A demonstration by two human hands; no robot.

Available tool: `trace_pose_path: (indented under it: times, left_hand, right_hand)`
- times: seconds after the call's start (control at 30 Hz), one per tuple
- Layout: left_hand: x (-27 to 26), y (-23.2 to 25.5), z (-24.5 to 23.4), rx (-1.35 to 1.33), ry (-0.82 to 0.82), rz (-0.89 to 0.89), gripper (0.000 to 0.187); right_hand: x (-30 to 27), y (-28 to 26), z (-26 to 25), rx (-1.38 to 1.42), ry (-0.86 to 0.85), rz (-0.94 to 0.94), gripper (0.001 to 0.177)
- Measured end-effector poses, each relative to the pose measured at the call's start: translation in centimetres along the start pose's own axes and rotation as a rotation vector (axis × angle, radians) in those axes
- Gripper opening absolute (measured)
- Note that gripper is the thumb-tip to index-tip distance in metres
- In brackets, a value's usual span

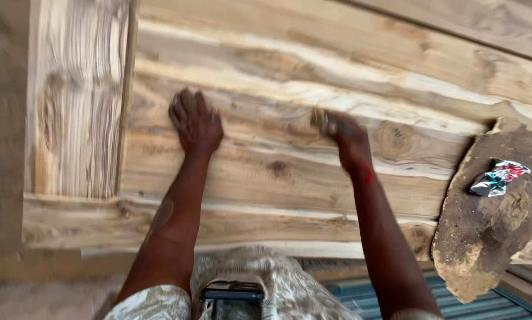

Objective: The person uses a power drill on a wooden frame, then sands a large wooden panel with a sanding block. The person also handles a power bank and phone on the panel.

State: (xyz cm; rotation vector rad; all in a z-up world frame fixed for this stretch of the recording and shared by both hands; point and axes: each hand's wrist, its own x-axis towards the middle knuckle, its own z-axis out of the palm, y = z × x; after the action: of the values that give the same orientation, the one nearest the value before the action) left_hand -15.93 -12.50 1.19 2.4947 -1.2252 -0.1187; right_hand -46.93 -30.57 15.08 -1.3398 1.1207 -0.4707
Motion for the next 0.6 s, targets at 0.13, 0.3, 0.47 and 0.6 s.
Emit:
trace_pose_path:
  times: [0.13,0.3,0.47,0.6]
  left_hand:
    - [-0.1,0.1,0.1,-0.013,0.065,-0.004,0.061]
    - [0.0,0.1,-0.2,-0.030,0.050,-0.014,0.063]
    - [0.0,0.0,0.1,-0.067,0.038,-0.036,0.063]
    - [-0.4,-0.1,0.5,-0.054,0.075,-0.023,0.064]
  right_hand:
    - [8.7,0.1,4.3,-0.405,-0.027,-0.045,0.027]
    - [16.9,-1.4,9.7,-0.853,-0.256,-0.626,0.033]
    - [21.5,-4.5,15.1,-1.266,-0.536,-0.878,0.037]
    - [23.1,-6.0,15.9,-1.479,-0.763,-0.817,0.056]
